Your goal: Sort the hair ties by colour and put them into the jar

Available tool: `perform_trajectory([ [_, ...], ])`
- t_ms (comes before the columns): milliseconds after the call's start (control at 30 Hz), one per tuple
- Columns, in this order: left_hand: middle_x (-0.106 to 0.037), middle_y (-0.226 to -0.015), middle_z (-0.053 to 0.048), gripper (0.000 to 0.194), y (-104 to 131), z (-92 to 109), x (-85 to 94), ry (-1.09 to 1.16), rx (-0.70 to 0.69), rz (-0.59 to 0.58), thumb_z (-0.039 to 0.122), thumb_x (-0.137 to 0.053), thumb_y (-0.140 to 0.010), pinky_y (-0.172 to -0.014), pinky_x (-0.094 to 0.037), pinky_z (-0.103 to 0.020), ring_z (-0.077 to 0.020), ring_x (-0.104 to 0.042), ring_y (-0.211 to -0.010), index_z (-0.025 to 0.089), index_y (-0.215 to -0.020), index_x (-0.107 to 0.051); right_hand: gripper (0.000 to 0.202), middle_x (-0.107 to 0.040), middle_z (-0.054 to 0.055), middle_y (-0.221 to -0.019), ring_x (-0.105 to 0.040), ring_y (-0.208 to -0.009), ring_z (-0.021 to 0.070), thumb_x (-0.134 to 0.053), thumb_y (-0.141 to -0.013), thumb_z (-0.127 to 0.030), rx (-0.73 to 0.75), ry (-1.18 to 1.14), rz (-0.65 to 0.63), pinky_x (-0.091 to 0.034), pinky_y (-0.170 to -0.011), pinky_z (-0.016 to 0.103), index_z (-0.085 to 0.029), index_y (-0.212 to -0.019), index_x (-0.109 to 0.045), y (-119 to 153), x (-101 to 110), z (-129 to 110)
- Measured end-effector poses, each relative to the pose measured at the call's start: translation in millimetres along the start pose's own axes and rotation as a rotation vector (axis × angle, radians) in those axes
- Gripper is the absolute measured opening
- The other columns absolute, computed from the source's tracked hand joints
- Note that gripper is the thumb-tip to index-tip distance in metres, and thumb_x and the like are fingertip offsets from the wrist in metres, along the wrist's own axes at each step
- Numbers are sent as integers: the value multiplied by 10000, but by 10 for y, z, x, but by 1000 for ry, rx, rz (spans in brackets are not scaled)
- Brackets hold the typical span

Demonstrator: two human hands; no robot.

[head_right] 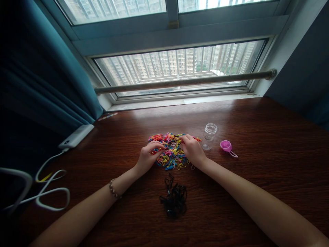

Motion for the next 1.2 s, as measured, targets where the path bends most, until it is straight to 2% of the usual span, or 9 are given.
perform_trajectory([
  [167,-632,-813,-45,101,0,-7,26,6,17,26,279,-567,-774,-840,-439,-363,-186,-567,-848,191,-765,-615,147,-610,25,-747,-553,-699,144,-499,-741,-113,-10,-129,-65,-419,-648,247,-186,-765,-625,-75,160,-189],
  [433,-622,-799,-57,126,2,46,38,-12,-5,26,274,-545,-791,-834,-440,-364,-183,-558,-848,181,-739,-612,128,-620,-24,-585,-556,-499,103,-565,-677,-130,-84,-420,-911,-390,-453,178,-187,-756,-649,496,-221,-738],
  [500,-622,-791,-57,128,10,111,27,-7,-50,8,267,-540,-795,-824,-443,-356,-178,-559,-838,179,-730,-606,125,-607,-26,-550,-548,-483,104,-547,-689,-122,-89,-358,-856,-388,-459,184,-184,-731,-647,459,-238,-675],
  [633,-631,-774,-52,116,90,393,-135,-4,-244,-178,242,-514,-809,-823,-444,-348,-163,-569,-805,179,-762,-600,136,-616,7,-640,-551,-598,128,-527,-722,-123,-47,-68,-330,-400,-578,226,-185,-675,-639,82,-29,-299],
  [700,-640,-770,-49,118,190,591,-256,-39,-377,-307,235,-497,-816,-840,-438,-349,-161,-577,-803,187,-779,-598,137,-618,29,-723,-553,-662,141,-518,-749,-138,-36,28,-197,-406,-635,246,-187,-712,-640,10,-6,-130],
  [833,-656,-771,-48,136,447,957,-432,-120,-645,-491,231,-472,-825,-860,-433,-325,-159,-591,-832,195,-784,-597,106,-605,38,-805,-560,-749,149,-531,-766,-163,-36,41,-170,-416,-701,252,-195,-755,-632,22,-125,67],
  [933,-665,-835,-63,133,552,1081,-447,-129,-770,-514,254,-485,-817,-879,-427,-318,-171,-585,-903,181,-819,-596,85,-593,31,-822,-555,-758,144,-536,-770,-180,-52,44,-173,-415,-710,249,-198,-760,-619,54,-179,108],
  [1033,-655,-960,-70,167,469,985,-386,-190,-744,-441,265,-489,-814,-953,-373,-350,-190,-544,-1023,181,-919,-587,76,-586,23,-824,-550,-758,137,-531,-775,-183,-67,76,-197,-406,-705,239,-196,-754,-603,64,-211,105],
  [1200,-553,-1189,-78,345,140,512,-264,-410,-466,-356,292,-426,-851,-1056,-137,-475,-239,-348,-1232,181,-1173,-478,82,-590,33,-845,-546,-794,141,-485,-802,-178,-75,189,-235,-381,-705,229,-183,-786,-565,54,-201,65],
])
Point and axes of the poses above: each hand's wrist, its own y-axis away from the middle knuckle, its own x-axis out of the back of the hand, z = x × y, the point moved 9 cm from there along -y, towards the middle knuckle
